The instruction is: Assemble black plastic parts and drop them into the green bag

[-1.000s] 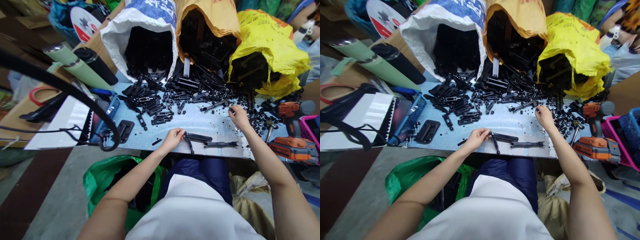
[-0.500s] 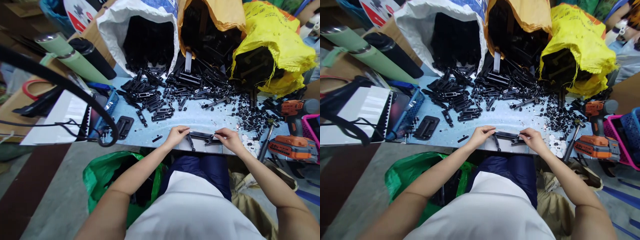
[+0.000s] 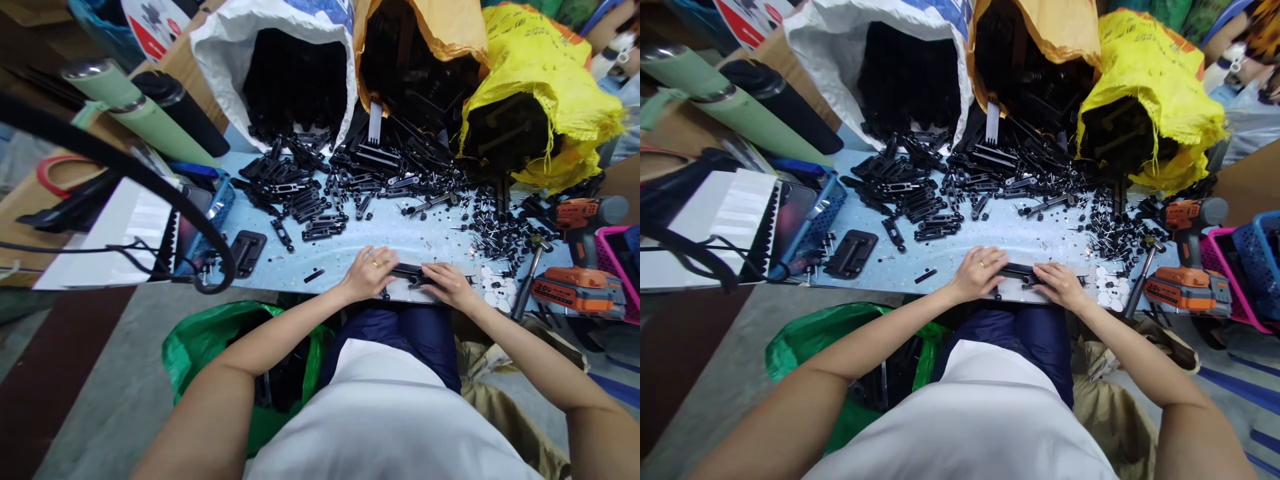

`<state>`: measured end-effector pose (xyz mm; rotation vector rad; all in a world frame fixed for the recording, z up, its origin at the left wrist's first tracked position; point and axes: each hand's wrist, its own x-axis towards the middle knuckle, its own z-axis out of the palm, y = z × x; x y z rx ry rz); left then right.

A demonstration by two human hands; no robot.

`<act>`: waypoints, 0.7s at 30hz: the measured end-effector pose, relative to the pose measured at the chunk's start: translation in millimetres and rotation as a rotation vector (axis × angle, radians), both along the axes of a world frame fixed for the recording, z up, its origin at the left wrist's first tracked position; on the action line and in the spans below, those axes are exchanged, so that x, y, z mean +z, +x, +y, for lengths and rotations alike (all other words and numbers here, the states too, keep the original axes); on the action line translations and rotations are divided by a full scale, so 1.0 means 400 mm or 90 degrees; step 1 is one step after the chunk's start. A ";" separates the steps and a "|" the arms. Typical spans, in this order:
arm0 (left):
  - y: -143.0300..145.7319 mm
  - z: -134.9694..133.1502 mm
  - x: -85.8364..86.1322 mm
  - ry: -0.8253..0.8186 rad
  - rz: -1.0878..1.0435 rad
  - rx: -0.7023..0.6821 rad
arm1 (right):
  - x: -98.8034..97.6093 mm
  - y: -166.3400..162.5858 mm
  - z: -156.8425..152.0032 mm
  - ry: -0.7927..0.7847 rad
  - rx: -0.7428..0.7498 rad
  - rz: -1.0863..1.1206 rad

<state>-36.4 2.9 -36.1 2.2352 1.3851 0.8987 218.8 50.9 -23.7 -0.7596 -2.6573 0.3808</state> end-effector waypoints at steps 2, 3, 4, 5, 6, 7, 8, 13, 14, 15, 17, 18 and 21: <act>0.020 0.011 -0.002 0.072 0.119 -0.151 | -0.005 0.017 0.020 -0.001 0.034 -0.038; 0.027 0.019 -0.003 0.090 0.169 -0.196 | -0.006 0.024 0.031 -0.001 0.048 -0.062; 0.033 0.027 -0.004 0.102 0.212 -0.221 | -0.005 0.029 0.042 0.001 0.063 -0.083; 0.036 0.034 -0.004 0.108 0.246 -0.234 | -0.004 0.032 0.052 0.005 0.080 -0.100; 0.036 0.039 -0.004 0.111 0.271 -0.241 | -0.002 0.034 0.060 0.013 0.097 -0.114; 0.035 0.043 -0.003 0.114 0.289 -0.248 | -0.001 0.035 0.067 0.022 0.115 -0.124; 0.033 0.046 -0.002 0.115 0.301 -0.254 | 0.001 0.035 0.071 0.030 0.131 -0.132; 0.043 0.046 0.007 0.105 0.324 -0.243 | 0.012 0.029 0.076 0.038 0.124 -0.194; 0.050 0.047 0.009 0.099 0.326 -0.218 | 0.015 0.027 0.074 0.044 0.088 -0.212; 0.058 0.050 0.011 0.090 0.326 -0.186 | 0.019 0.024 0.070 0.056 0.040 -0.229; 0.069 0.057 0.019 0.065 0.316 -0.118 | 0.036 0.017 0.061 0.085 -0.049 -0.245; 0.071 0.060 0.026 0.053 0.304 -0.087 | 0.049 0.013 0.054 0.097 -0.070 -0.235; 0.062 0.042 0.066 0.038 0.211 -0.031 | 0.114 0.004 0.026 0.086 -0.018 -0.139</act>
